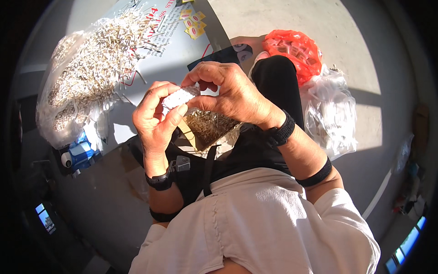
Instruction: Packaging small wooden sticks into plastic sleeves and adding labels.
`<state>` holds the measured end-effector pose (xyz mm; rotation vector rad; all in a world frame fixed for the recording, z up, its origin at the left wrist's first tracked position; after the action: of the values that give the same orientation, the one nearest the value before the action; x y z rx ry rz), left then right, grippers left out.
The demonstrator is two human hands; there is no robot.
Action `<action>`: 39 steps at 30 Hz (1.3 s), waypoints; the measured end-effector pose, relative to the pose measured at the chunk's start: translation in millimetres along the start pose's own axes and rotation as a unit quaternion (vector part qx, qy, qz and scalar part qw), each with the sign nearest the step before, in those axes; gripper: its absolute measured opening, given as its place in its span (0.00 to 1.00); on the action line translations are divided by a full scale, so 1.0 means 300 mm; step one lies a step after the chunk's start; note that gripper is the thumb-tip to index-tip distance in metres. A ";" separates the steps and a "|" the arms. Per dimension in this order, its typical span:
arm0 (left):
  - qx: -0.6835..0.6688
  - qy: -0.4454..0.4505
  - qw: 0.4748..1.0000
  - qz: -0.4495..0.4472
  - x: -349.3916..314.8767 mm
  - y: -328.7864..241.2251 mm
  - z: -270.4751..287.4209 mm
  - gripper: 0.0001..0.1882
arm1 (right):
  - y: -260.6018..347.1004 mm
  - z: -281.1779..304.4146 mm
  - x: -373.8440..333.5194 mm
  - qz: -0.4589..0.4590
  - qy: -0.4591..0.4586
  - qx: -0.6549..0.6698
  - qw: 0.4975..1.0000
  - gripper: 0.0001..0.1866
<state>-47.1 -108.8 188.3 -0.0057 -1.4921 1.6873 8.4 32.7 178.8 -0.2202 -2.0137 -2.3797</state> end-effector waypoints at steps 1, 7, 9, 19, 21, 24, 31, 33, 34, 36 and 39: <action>0.000 0.000 1.000 0.000 0.002 -0.003 0.000 0.13 | 0.007 0.000 -0.001 0.000 0.000 0.000 1.000 0.18; 0.006 -0.001 1.000 -0.001 0.002 -0.001 0.003 0.12 | 0.008 -0.019 -0.001 -0.034 0.001 0.002 0.999 0.16; 0.036 0.001 0.998 -0.045 0.011 -0.031 -0.001 0.11 | 0.026 -0.023 -0.007 0.033 -0.018 -0.045 0.998 0.14; 0.083 -0.007 0.990 -0.112 0.019 -0.055 0.015 0.12 | 0.044 -0.022 -0.001 0.150 -0.037 -0.056 0.986 0.14; 0.091 0.009 0.990 -0.109 0.017 -0.056 0.005 0.12 | 0.045 -0.025 -0.005 0.137 -0.019 -0.097 0.986 0.15; 0.111 -0.008 0.991 -0.079 0.004 -0.050 0.000 0.12 | 0.049 -0.033 -0.004 0.144 -0.017 -0.112 0.983 0.16; 0.069 -0.018 0.997 -0.020 -0.004 0.003 0.017 0.15 | -0.006 -0.009 0.009 0.058 -0.024 -0.087 0.994 0.18; 0.089 -0.001 0.996 -0.032 0.003 0.000 0.014 0.14 | -0.016 -0.006 0.007 0.085 -0.028 -0.077 0.993 0.17; 0.109 0.016 0.993 -0.043 0.005 -0.005 0.008 0.14 | -0.012 -0.006 0.003 0.110 -0.030 -0.066 0.991 0.17; 0.131 0.019 0.989 -0.065 0.010 -0.015 -0.003 0.13 | -0.018 -0.008 0.005 0.131 -0.028 -0.086 0.987 0.17; 0.155 0.022 0.984 -0.091 -0.001 -0.019 -0.010 0.12 | -0.011 -0.019 0.003 0.157 -0.024 -0.111 0.981 0.16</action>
<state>-42.1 -106.9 191.9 0.2511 -1.1477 1.7401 6.6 27.9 174.7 -0.5589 -1.5844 -2.4046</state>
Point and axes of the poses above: each hand's wrist, its own x-axis towards the middle knuckle, its own z-axis out of the back of the hand, y = z × x, the point moved 8 cm from there along x, towards the middle knuckle, and after that the axes turned 9 degrees about -z, right-handed, at the moved point
